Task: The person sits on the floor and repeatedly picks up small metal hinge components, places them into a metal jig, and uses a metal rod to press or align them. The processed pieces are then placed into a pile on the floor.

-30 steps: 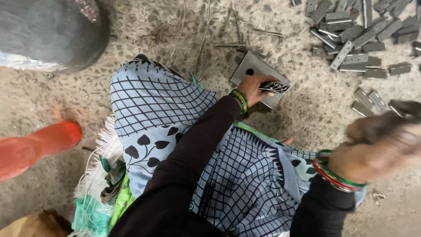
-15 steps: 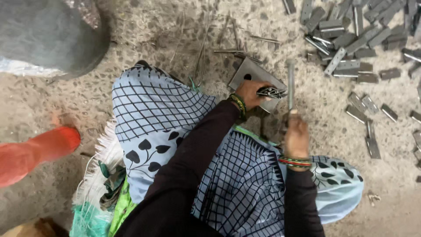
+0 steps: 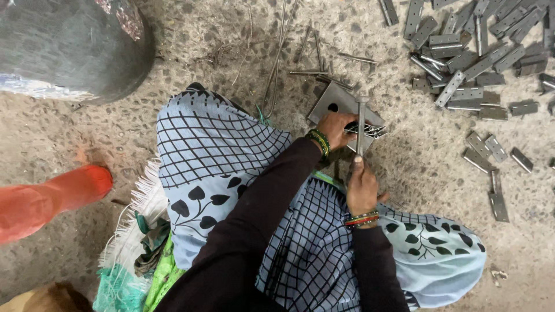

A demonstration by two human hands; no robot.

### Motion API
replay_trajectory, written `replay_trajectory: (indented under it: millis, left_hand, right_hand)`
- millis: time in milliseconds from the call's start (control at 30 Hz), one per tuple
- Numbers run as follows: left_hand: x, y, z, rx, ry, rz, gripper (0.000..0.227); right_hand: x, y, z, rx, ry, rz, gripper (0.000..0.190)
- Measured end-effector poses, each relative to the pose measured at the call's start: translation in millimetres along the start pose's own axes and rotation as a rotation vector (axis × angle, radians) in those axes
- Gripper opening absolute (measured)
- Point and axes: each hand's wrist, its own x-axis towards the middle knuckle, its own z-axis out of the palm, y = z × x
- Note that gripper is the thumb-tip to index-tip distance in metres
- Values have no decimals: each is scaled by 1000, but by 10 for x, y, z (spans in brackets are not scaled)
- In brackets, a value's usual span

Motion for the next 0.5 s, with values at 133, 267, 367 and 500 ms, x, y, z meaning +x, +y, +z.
replay_trajectory:
  millis: [133,267,367,500]
  left_hand:
    - [-40,57,-7,-67,-49,-68,46]
    - [-73,96,-102,-135,-22,-23,44]
    - [-45,105,-106,-127,-34,-28,46]
    - [26,79,-87,-152,-90,-63,43]
  right_hand:
    - [-17,63,-290,269,53,-6,53]
    - [30,-18,-777,1022,269,-500,34]
    - [90,50,-741,1093,432,-704,33]
    - [58,221,-68,162,278,-345,41]
